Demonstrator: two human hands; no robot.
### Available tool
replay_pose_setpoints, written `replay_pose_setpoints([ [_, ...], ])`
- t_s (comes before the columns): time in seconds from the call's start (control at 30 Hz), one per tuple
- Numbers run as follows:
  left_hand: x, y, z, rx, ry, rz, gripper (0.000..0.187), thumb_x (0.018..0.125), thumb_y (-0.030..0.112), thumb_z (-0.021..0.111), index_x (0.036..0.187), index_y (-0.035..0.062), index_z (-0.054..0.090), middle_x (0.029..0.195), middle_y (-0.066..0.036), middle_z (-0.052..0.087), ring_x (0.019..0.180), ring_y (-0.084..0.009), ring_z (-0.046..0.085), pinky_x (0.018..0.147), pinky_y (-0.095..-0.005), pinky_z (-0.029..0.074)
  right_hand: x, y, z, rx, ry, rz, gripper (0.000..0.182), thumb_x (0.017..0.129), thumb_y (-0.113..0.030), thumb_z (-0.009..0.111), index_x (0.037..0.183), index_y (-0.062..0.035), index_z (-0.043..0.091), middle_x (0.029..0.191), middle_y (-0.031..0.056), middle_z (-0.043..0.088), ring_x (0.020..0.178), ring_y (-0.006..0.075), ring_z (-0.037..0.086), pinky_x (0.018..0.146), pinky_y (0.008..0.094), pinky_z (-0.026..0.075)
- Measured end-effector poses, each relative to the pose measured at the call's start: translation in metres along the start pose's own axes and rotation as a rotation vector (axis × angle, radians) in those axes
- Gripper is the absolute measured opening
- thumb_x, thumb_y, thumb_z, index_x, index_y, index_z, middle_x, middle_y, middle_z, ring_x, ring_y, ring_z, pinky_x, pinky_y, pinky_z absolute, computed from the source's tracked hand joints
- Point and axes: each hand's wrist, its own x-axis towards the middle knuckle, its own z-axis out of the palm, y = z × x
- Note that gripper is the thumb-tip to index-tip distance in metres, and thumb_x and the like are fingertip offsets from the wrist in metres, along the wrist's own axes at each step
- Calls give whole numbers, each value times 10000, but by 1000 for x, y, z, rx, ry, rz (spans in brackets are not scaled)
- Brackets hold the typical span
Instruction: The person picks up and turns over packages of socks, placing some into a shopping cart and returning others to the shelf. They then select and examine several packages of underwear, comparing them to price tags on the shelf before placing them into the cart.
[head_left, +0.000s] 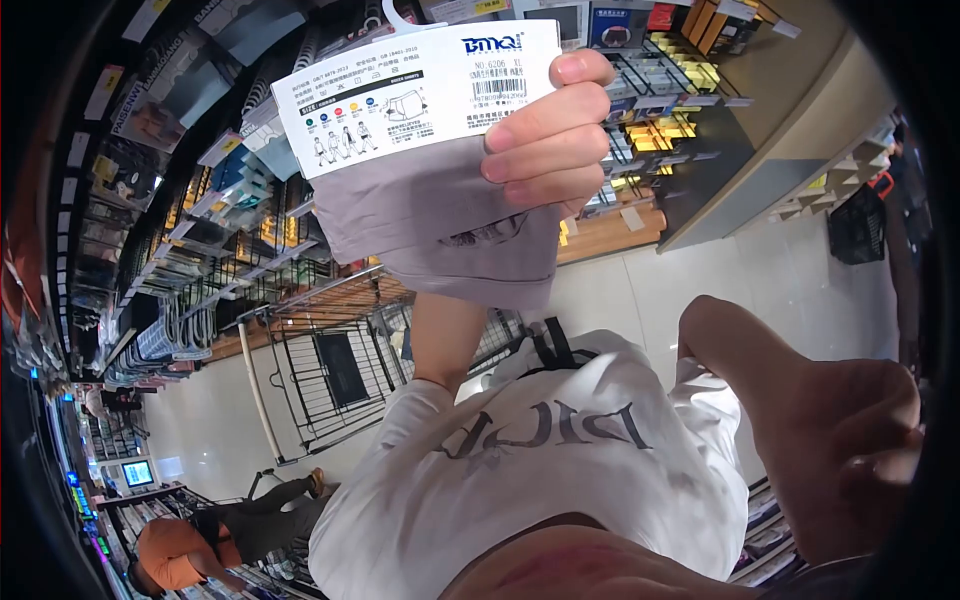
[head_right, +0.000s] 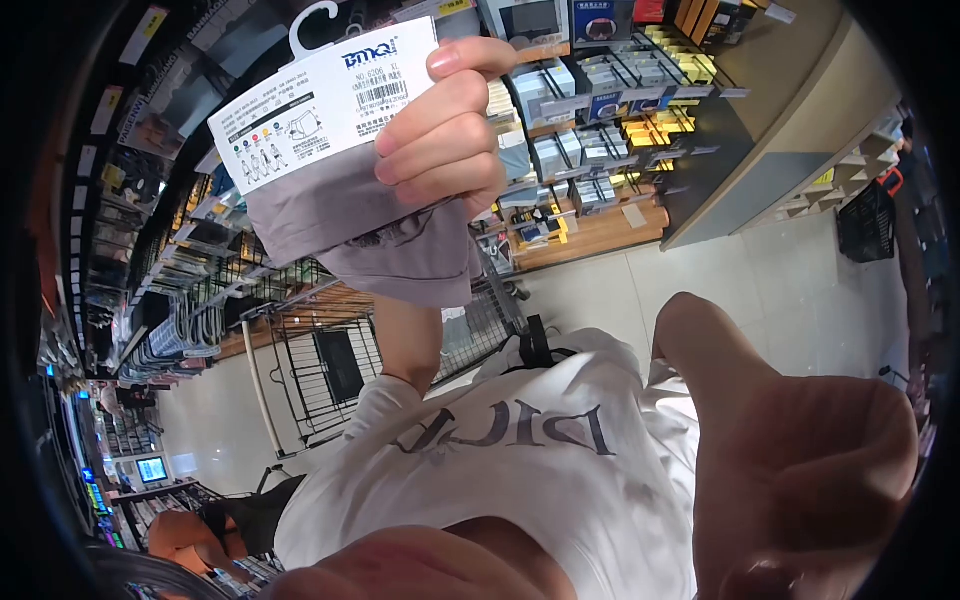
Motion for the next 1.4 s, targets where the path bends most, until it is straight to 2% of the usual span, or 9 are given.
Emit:
replay_pose_setpoints([
  [0.3, -15, 17, 4, 67, -50, -31, 202, 1118, 217, 281, 1116, 60, 408, 710, -53, 545, 606, -194, 571, 607, -324, 478, 0, 12, 30, -8, 108, -20, 248, 943, -479, 492, 760, -350, 597, 666, -119, 517, 433, 22, 268, 514, 200, 324],
  [0.47, -61, -10, -9, -38, 86, 171, 242, 1067, 276, 491, 1133, 58, 409, 739, -39, 519, 613, -172, 552, 626, -317, 471, -22, 20, 76, 459, 65, 150, 184, 967, -403, 536, 830, -284, 566, 732, -88, 519, 494, 57, 373, 562, 247, 378],
  [0.5, -75, -13, -21, -57, 52, 167, 469, 969, 353, 666, 1215, 3, 474, 778, -14, 487, 637, -126, 502, 625, -271, 447, -27, 19, 83, 478, 55, 207, 169, 975, -380, 549, 868, -250, 562, 746, -68, 518, 509, 81, 408, 579, 269, 402],
  [0.67, -127, -49, -31, -221, 248, 389, 421, 999, 356, 591, 1180, 5, 443, 739, -19, 480, 608, -139, 488, 602, -294, 418, -124, 57, 127, 108, -44, 669, 85, 954, 22, 589, 1036, 19, 566, 884, 134, 588, 635, 156, 593, 503, 274, 479],
  [0.73, -145, -55, -41, -225, 239, 405, 533, 971, 414, 634, 1228, -22, 467, 749, 8, 435, 621, -102, 424, 580, -270, 380, -163, 73, 142, -7, -362, 936, 237, 933, 13, 628, 1168, 13, 594, 992, 108, 622, 777, 145, 591, 728, 250, 478],
  [0.77, -157, -61, -56, -160, 161, 421, 577, 999, 440, 580, 1306, -41, 494, 870, -29, 586, 734, -135, 574, 673, -273, 477, -170, 78, 152, 0, -506, 969, 319, 915, 21, 656, 1229, -1, 601, 1051, 84, 623, 854, 136, 588, 795, 259, 457],
  [0.93, -193, -82, -59, -178, 285, 547, 581, 1014, 448, 553, 1334, -34, 501, 1007, -56, 594, 863, -160, 588, 766, -293, 485, -210, 71, 160, 258, -638, 1715, 253, 926, -12, 696, 1170, -2, 633, 974, 55, 662, 747, 46, 604, 636, 211, 499],
  [1.07, -225, -93, -51, -116, 454, 648, 586, 1025, 454, 532, 1356, -29, 506, 1117, -77, 600, 966, -180, 599, 841, -309, 492, -223, 75, 170, 336, -554, 2050, 214, 933, -39, 724, 1130, -1, 648, 818, -4, 661, 624, 34, 596, 587, 204, 484],
  [1.4, -322, -71, 41, 338, 1316, 726, 603, 1053, 469, 480, 1411, -15, 519, 1391, -131, 616, 1224, -230, 627, 1027, -348, 508, -278, 63, 225, 281, -414, 1935, 175, 923, -83, 755, 1055, 9, 686, 863, 23, 715, 773, 39, 619, 683, 206, 457],
])
